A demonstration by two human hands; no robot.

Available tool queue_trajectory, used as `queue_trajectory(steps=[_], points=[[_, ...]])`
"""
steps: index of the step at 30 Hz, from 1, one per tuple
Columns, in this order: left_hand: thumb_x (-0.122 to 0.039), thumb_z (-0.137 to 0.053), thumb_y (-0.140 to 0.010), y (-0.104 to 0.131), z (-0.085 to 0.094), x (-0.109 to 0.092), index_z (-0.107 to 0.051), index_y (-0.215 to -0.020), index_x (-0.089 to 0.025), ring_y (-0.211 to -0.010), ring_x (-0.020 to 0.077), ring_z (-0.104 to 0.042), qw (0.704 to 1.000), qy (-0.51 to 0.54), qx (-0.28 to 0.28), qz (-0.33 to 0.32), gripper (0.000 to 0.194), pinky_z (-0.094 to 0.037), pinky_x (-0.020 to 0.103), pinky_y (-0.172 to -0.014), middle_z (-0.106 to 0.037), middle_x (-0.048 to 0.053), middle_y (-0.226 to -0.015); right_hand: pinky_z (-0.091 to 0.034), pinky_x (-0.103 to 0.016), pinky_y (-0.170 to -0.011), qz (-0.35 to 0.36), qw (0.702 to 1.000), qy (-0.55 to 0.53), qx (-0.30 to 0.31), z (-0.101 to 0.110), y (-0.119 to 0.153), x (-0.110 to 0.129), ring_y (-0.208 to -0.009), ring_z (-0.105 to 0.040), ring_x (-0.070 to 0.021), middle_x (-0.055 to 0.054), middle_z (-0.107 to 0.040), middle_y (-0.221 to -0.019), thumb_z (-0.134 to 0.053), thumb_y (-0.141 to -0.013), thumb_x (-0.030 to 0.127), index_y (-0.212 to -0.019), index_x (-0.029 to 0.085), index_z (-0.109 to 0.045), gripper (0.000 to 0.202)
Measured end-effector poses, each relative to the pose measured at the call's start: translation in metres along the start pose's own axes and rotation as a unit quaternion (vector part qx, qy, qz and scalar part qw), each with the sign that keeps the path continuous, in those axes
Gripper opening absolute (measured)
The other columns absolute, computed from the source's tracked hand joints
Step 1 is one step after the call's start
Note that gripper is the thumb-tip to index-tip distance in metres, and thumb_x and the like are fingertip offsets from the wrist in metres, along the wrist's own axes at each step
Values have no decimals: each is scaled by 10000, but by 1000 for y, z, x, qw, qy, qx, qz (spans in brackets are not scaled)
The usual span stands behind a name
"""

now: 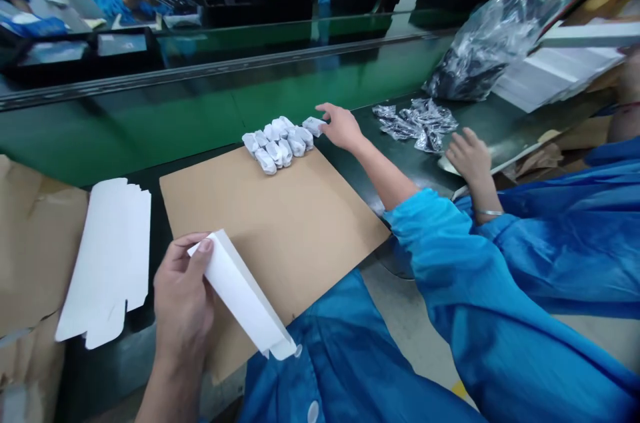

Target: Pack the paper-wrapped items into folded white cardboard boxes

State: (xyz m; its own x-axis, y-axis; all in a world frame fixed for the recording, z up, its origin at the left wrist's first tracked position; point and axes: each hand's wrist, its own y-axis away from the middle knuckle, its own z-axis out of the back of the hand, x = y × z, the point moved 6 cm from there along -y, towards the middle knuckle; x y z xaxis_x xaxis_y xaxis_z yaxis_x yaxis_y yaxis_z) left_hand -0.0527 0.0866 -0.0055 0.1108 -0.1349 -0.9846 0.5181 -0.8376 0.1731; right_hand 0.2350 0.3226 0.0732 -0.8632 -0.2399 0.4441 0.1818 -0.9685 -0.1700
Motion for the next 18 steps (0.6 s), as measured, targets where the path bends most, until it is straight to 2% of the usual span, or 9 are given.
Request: queue_trajectory(steps=[1,3,6,8,9,12,14,16,18], points=[[-443,-822,-692,-8,3,0,-641,-901,-212,-746,125,-541,1000,7,-17,0,360,-470,210,-565,-599,4,-909,-424,-439,-1066,-10,1000,19,7,-3,-19,-11,-1250,-565,-301,-214,-580,-1374,-552,-877,119,-1474,54,-433,613],[-427,-827,-682,-20,7,1,-622,-879,-204,-754,124,-530,998,15,-53,-14,362,-457,212,-577,-572,-1,-886,-425,-422,-1068,-13,998,49,26,-13,-45,-22,-1280,-548,-313,-219,-571,-1393,-620,-846,150,-1483,64,-430,671],[-426,-777,-724,-29,14,1,-569,-877,-206,-816,154,-568,994,-8,-95,-56,339,-494,272,-678,-573,7,-901,-445,-391,-1035,-16,995,87,38,-27,-57,-21,-1250,-577,-303,-193,-624,-1338,-619,-850,175,-1417,104,-528,579],[-449,-736,-758,-25,20,-1,-559,-916,-213,-864,210,-603,984,-128,-93,-84,335,-524,386,-789,-601,33,-929,-457,-431,-1001,-37,992,116,25,-28,-50,-22,-1219,-594,-340,-235,-645,-1279,-558,-887,202,-1338,58,-586,473],[-461,-713,-778,-20,22,-3,-569,-947,-214,-916,257,-615,967,-218,-79,-104,332,-519,464,-849,-618,61,-966,-459,-460,-983,-49,990,131,17,-26,-42,-23,-1208,-595,-366,-264,-642,-1262,-527,-909,230,-1307,30,-598,451],[-500,-618,-856,1,18,-11,-596,-1147,-217,-1162,398,-564,874,-443,4,-200,407,-443,631,-973,-623,161,-1188,-469,-502,-927,-60,984,165,21,-19,-9,-29,-1153,-609,-415,-290,-658,-1203,-505,-940,392,-1223,28,-647,483],[-536,-574,-888,18,1,-16,-543,-1315,-236,-1264,408,-521,813,-486,96,-308,523,-418,634,-1028,-590,171,-1326,-484,-462,-888,-36,984,168,54,-14,17,-32,-1086,-642,-379,-220,-709,-1128,-477,-954,460,-1167,109,-697,466],[-558,-580,-888,34,-25,-15,-464,-1426,-255,-1320,381,-501,744,-489,206,-405,629,-384,603,-1096,-559,152,-1412,-485,-408,-861,13,983,164,80,-8,38,-32,-1049,-657,-323,-144,-731,-1105,-424,-979,384,-1217,188,-688,405],[-524,-564,-913,42,-50,-7,-438,-1461,-270,-1350,351,-484,677,-494,296,-458,617,-360,570,-1130,-537,135,-1455,-471,-366,-869,84,976,162,120,-7,52,-32,-1090,-642,-283,-96,-706,-1202,-425,-934,196,-1303,238,-642,430]])
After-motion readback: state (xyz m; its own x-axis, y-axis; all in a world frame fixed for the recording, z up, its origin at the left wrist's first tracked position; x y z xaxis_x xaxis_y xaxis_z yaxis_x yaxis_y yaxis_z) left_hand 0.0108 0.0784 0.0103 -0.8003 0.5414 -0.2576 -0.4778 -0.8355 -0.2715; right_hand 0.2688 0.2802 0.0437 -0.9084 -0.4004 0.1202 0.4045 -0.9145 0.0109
